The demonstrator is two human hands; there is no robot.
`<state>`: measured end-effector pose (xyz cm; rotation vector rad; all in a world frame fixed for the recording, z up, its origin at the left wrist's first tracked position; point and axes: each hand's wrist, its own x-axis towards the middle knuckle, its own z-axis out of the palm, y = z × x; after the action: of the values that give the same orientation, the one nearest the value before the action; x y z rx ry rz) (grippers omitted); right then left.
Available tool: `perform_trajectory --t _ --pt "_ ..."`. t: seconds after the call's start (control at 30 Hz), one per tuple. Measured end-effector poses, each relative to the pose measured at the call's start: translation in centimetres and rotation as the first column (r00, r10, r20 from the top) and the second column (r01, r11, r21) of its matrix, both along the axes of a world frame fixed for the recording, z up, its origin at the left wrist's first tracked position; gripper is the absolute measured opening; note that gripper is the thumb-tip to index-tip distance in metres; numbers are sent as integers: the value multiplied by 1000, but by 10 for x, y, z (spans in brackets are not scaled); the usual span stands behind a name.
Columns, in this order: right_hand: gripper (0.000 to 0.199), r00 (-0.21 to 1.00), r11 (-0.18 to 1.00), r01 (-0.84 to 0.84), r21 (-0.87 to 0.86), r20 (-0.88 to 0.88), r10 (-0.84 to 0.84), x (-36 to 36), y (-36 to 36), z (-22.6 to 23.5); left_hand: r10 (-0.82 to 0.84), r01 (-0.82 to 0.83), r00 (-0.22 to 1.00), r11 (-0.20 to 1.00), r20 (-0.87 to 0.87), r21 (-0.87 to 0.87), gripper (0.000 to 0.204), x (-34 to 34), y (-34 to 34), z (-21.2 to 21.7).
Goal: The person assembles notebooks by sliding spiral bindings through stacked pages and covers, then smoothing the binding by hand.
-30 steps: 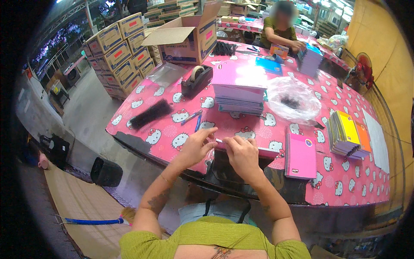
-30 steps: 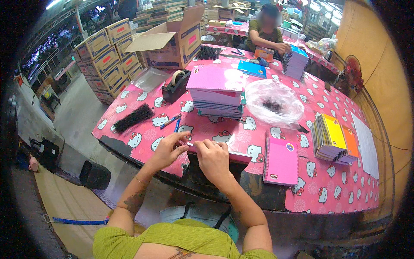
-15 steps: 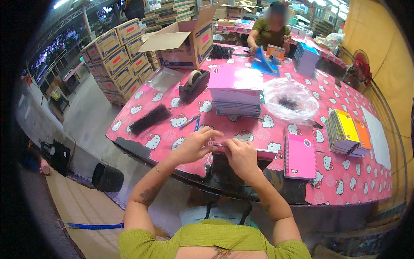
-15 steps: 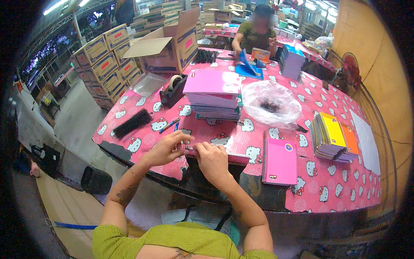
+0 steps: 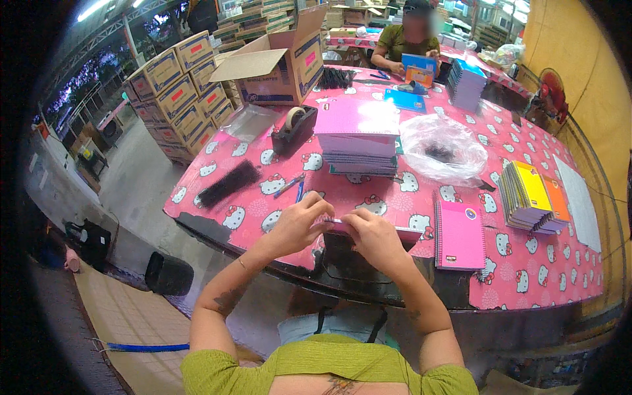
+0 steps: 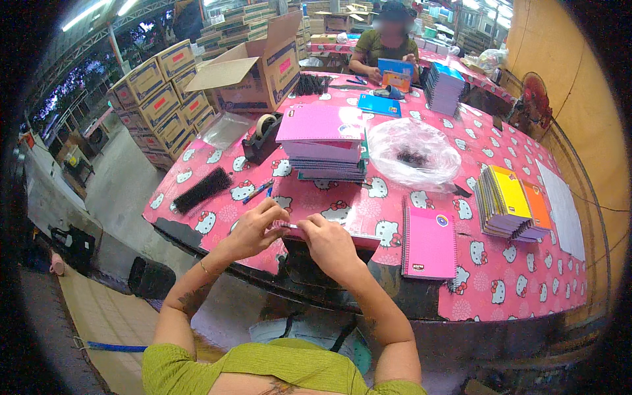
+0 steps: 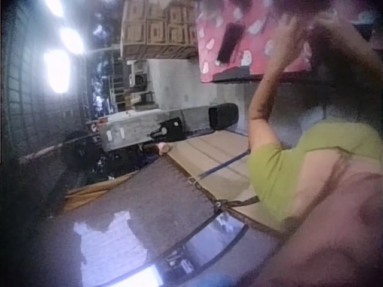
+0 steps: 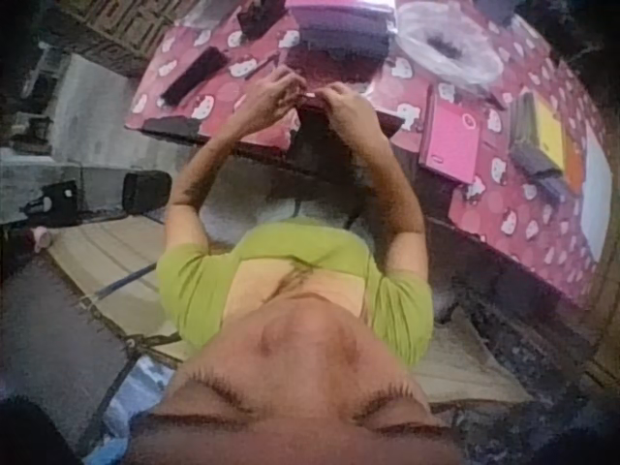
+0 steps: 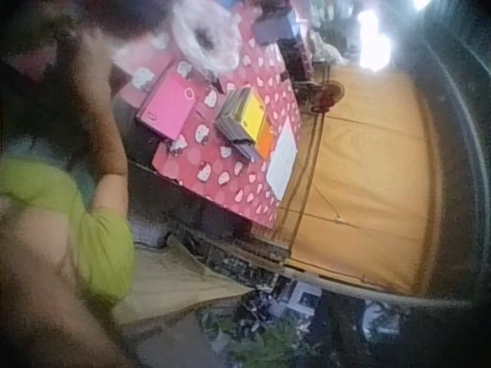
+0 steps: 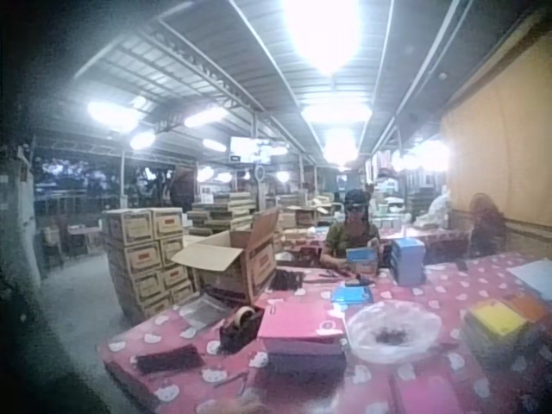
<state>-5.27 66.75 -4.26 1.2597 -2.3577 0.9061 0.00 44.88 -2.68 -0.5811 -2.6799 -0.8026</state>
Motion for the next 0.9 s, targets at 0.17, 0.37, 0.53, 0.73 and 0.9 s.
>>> perform_trajectory --t 0.17,0.37,0.53,0.73,0.9 --pt "18 995 987 102 122 -12 -101 1 7 0 31 -30 999 999 33 -33 25 -3 3 -5" --pt "15 997 994 75 77 20 -77 -3 6 4 37 -35 999 997 22 -72 28 -15 4 -4" --pt "13 995 992 95 81 14 -96 -5 4 2 276 -347 919 905 -281 -247 70 -4 45 -38" --pt "17 998 996 54 73 15 -56 -7 4 2 340 -479 802 857 -491 -188 94 24 59 -132" --pt "24 969 996 89 -26 -229 -93 2 28 16 322 -481 841 813 -435 -328 93 24 66 -131"
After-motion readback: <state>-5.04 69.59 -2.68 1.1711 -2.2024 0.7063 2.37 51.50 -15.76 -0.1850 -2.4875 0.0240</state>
